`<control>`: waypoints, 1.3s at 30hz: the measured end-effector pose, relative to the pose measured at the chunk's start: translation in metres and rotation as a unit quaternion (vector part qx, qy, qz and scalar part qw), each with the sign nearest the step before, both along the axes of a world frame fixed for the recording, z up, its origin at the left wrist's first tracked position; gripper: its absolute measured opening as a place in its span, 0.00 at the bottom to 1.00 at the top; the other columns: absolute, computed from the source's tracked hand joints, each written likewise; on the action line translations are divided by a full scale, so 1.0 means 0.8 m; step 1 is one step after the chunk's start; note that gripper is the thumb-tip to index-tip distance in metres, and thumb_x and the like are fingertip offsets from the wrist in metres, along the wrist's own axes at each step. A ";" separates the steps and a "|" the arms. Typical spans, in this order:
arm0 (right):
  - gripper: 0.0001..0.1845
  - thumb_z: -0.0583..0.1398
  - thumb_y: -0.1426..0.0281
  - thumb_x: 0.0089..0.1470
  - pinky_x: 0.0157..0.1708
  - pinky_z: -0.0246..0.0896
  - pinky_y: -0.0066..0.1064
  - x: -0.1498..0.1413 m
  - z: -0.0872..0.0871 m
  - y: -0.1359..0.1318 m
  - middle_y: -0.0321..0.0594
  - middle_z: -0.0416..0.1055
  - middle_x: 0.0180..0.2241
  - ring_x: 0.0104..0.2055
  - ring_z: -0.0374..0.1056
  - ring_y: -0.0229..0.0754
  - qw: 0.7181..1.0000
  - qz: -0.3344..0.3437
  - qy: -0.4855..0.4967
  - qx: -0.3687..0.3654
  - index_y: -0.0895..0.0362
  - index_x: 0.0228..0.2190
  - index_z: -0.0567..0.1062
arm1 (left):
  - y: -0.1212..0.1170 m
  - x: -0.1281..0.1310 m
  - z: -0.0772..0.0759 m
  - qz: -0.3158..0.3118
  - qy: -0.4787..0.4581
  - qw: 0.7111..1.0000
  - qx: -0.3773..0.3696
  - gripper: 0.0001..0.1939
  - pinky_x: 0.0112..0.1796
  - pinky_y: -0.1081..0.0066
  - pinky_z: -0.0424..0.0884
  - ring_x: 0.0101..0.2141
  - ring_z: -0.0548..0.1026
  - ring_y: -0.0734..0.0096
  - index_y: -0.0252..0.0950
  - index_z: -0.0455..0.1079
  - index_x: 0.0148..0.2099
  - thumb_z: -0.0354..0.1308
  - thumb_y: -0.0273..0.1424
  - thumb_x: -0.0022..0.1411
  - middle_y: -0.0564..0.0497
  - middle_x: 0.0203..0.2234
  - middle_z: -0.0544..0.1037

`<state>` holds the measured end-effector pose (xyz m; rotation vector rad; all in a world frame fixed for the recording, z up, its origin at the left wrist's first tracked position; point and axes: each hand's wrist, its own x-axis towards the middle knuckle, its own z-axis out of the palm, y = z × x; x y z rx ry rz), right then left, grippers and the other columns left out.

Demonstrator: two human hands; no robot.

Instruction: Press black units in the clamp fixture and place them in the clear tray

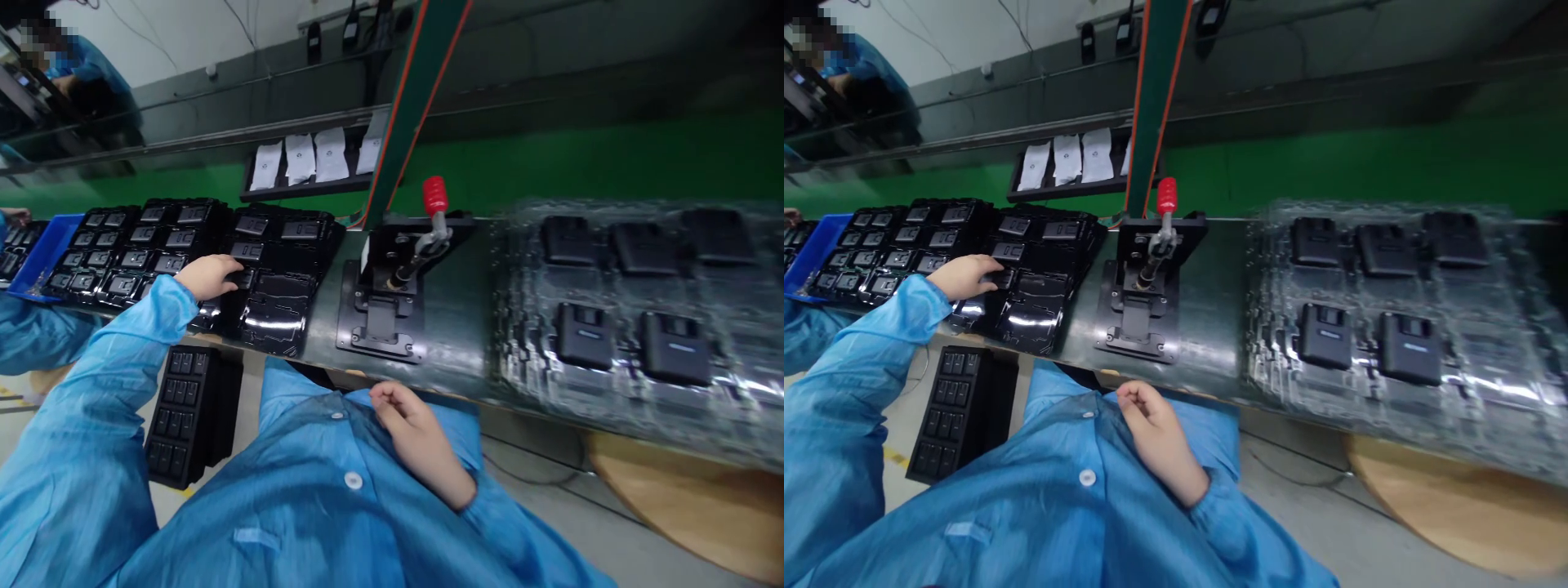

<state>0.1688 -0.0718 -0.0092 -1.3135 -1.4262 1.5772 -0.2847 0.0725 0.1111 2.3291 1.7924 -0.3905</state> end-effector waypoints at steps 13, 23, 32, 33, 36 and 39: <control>0.08 0.58 0.77 0.60 0.40 0.64 0.31 0.030 -0.004 -0.040 0.37 0.75 0.32 0.36 0.70 0.41 0.982 0.019 -0.084 0.167 0.54 0.36 0.76 | 0.018 -0.027 -0.002 -0.050 0.077 0.996 0.006 0.33 0.55 0.59 0.75 0.50 0.83 0.55 0.47 0.72 0.59 0.38 0.56 0.65 0.56 0.55 0.85; 0.05 0.58 0.71 0.67 0.41 0.68 0.31 0.055 0.015 -0.059 0.39 0.77 0.36 0.38 0.73 0.41 0.975 0.051 -0.058 0.210 0.53 0.39 0.76 | 0.002 -0.011 0.018 -0.015 0.062 0.997 0.048 0.32 0.51 0.53 0.76 0.44 0.82 0.58 0.43 0.72 0.56 0.47 0.59 0.62 0.52 0.47 0.84; 0.07 0.57 0.71 0.67 0.37 0.69 0.29 0.035 0.047 -0.055 0.38 0.77 0.35 0.35 0.73 0.39 0.953 0.120 -0.046 0.275 0.54 0.39 0.77 | -0.046 0.082 0.040 0.015 0.015 0.997 0.080 0.35 0.48 0.53 0.79 0.40 0.82 0.59 0.50 0.71 0.59 0.52 0.64 0.60 0.58 0.50 0.82; 0.07 0.58 0.72 0.66 0.37 0.69 0.29 0.029 0.051 -0.054 0.38 0.77 0.34 0.35 0.72 0.38 0.949 0.126 -0.040 0.286 0.54 0.38 0.77 | -0.053 0.103 0.041 0.003 0.007 0.997 0.080 0.34 0.49 0.52 0.79 0.41 0.83 0.58 0.48 0.71 0.59 0.51 0.63 0.61 0.56 0.50 0.83; 0.05 0.58 0.71 0.62 0.37 0.70 0.29 0.010 0.056 -0.051 0.37 0.77 0.34 0.34 0.72 0.39 0.936 0.149 -0.021 0.318 0.53 0.37 0.76 | -0.070 0.165 0.037 -0.042 -0.029 0.995 0.083 0.30 0.55 0.52 0.78 0.50 0.82 0.53 0.43 0.73 0.59 0.52 0.56 0.65 0.51 0.52 0.84; 0.04 0.59 0.70 0.61 0.37 0.70 0.30 -0.004 0.051 -0.045 0.36 0.77 0.32 0.33 0.72 0.40 0.924 0.182 -0.001 0.337 0.53 0.35 0.75 | -0.077 0.218 0.026 -0.057 -0.055 0.994 0.078 0.28 0.56 0.55 0.78 0.52 0.82 0.50 0.40 0.75 0.59 0.57 0.50 0.64 0.45 0.53 0.84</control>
